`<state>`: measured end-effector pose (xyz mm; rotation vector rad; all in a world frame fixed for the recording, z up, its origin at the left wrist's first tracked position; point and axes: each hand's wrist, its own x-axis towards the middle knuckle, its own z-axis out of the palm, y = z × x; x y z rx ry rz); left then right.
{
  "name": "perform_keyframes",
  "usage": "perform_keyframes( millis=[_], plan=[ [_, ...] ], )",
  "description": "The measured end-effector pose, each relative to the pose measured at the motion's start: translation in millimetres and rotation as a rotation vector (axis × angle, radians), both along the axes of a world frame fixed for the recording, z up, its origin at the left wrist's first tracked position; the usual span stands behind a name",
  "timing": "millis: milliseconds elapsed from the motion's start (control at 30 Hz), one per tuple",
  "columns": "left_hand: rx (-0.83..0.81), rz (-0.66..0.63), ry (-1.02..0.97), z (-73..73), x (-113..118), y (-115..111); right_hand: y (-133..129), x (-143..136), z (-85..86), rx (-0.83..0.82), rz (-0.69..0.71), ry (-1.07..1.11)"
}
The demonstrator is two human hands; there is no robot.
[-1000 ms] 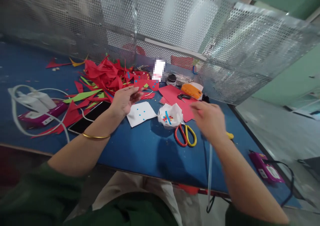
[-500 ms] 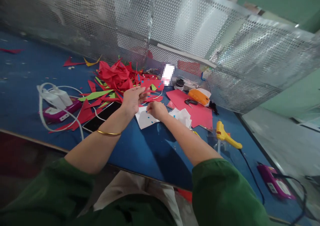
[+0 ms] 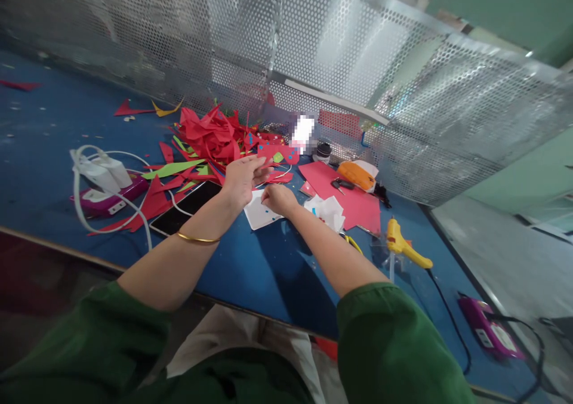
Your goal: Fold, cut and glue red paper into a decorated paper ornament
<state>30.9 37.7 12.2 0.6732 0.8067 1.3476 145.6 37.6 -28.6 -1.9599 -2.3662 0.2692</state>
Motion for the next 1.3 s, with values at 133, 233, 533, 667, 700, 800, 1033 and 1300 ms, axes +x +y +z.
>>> perform_keyframes(
  millis=[133, 233, 533, 667, 700, 800, 1033, 1300],
  plan=[
    [0.009, 0.005, 0.009, -1.3, 0, 1, 2, 0, -0.3, -0.057, 0.03, -0.019],
    [0.006, 0.008, 0.008, -0.9, 0, 1, 3, 1, -2.2, -0.08, 0.031, -0.016],
    [-0.009, -0.007, 0.033, 3.4, 0, -2, -18, 3, 15.6, 0.029, -0.024, 0.103],
    [-0.005, -0.029, 0.078, -0.6, 3, -3, -53, 11, 35.3, 0.109, 0.014, 0.219],
    [0.001, -0.048, 0.092, -1.8, 5, -4, -64, 14, 40.4, 0.128, 0.02, 0.247],
    [0.035, -0.124, 0.135, -4.5, 10, -12, -95, 27, 54.9, 0.222, 0.019, 0.37],
    [0.144, -0.375, 0.279, -5.4, 27, -44, -133, 67, 74.6, 0.676, -0.143, 0.553],
    [0.211, -0.476, 0.385, -10.6, 35, -54, -124, 88, 66.4, 0.429, -0.198, 0.535]
  ],
)
